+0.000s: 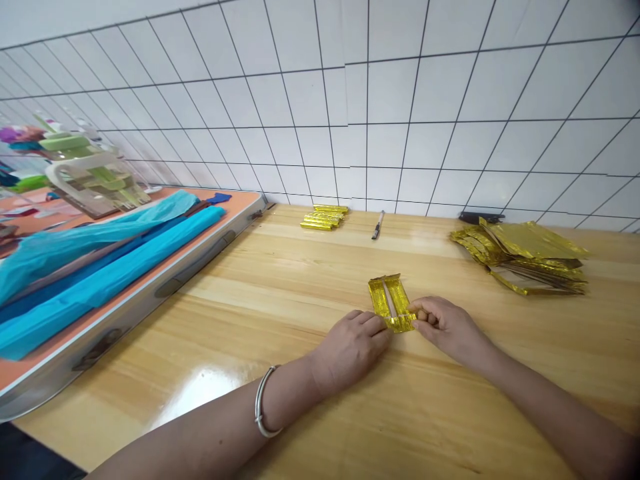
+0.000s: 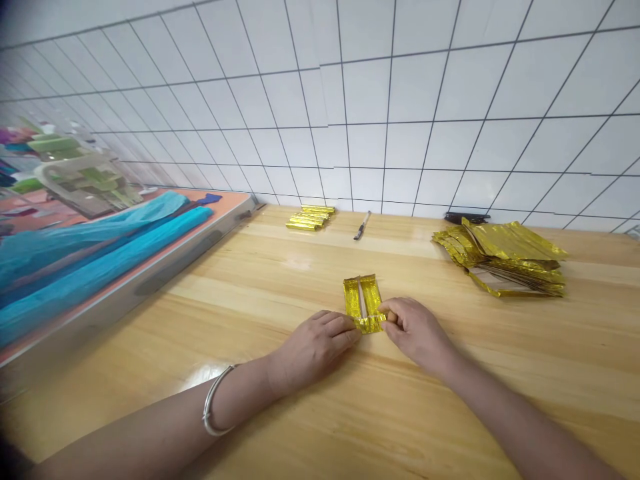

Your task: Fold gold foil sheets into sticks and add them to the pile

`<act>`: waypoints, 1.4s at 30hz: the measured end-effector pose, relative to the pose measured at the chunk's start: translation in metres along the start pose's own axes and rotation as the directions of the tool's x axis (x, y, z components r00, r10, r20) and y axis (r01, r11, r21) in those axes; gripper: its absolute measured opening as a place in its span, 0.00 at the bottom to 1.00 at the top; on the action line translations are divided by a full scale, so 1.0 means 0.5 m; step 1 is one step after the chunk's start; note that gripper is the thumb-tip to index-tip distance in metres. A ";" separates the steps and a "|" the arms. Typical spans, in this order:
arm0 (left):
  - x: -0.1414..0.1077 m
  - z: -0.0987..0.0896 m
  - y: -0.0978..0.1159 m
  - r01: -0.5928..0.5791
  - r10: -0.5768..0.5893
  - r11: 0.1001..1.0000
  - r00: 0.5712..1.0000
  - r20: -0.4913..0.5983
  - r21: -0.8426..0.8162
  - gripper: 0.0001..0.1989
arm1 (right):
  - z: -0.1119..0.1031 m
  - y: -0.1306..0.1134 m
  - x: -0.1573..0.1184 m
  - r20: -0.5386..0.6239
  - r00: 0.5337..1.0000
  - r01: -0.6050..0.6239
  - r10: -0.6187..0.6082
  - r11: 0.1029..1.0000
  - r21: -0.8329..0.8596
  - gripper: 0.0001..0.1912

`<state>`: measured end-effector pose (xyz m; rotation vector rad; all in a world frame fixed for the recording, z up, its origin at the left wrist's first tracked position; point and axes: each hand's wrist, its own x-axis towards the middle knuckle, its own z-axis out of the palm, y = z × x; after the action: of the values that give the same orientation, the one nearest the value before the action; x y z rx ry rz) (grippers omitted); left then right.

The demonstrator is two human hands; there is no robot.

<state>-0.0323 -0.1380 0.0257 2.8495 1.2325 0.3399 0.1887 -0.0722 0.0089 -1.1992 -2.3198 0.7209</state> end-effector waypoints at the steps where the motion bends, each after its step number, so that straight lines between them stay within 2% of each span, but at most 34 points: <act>1: 0.000 -0.001 -0.001 -0.003 0.003 1.000 1.000 0.006 -0.003 0.10 | -0.001 0.001 0.000 -0.008 1.000 -0.001 0.001 1.000 -0.007 0.09; 8: -0.005 0.002 -0.021 -0.018 0.020 0.994 1.000 0.009 -0.109 0.13 | -0.003 0.021 0.002 0.007 1.000 -0.021 0.021 0.999 0.028 0.11; 14: -0.008 0.018 -0.062 -0.113 0.106 0.964 0.994 -0.040 -0.241 0.18 | 0.001 0.027 0.003 0.004 1.000 -0.019 0.019 0.999 0.047 0.09; 19: -0.008 0.015 -0.075 -0.161 0.144 0.930 0.987 -0.075 -0.332 0.18 | -0.010 0.015 -0.001 0.021 0.996 0.092 -0.091 0.996 -0.010 0.08; 23: -0.007 0.009 -0.092 -0.149 0.092 0.837 0.987 -0.132 -0.527 0.16 | -0.019 0.005 -0.006 0.020 0.992 0.125 -0.124 0.990 -0.064 0.09; 25: -0.007 0.009 -0.100 -0.122 0.047 0.813 0.988 -0.145 -0.570 0.14 | -0.022 0.003 -0.007 0.018 0.991 0.137 -0.136 0.987 -0.082 0.09; 29: -0.006 0.006 -0.103 -0.133 0.071 0.821 0.989 -0.133 -0.555 0.15 | -0.023 0.004 -0.008 0.016 0.986 0.168 -0.167 0.978 -0.123 0.10; 36: -0.006 -0.001 -0.098 -0.186 0.168 0.915 0.983 -0.080 -0.357 0.21 | -0.022 0.012 -0.007 0.025 0.983 0.185 -0.184 0.974 -0.131 0.09; 42: -0.008 -0.002 -0.081 -0.105 0.094 0.959 0.994 -0.054 -0.264 0.17 | -0.023 0.002 -0.009 0.038 0.989 0.146 -0.142 0.979 -0.144 0.07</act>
<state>-0.0640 -0.1130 0.0218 2.6878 0.9661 0.5260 0.1983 -0.0728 0.0165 -1.0738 -2.4893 0.5270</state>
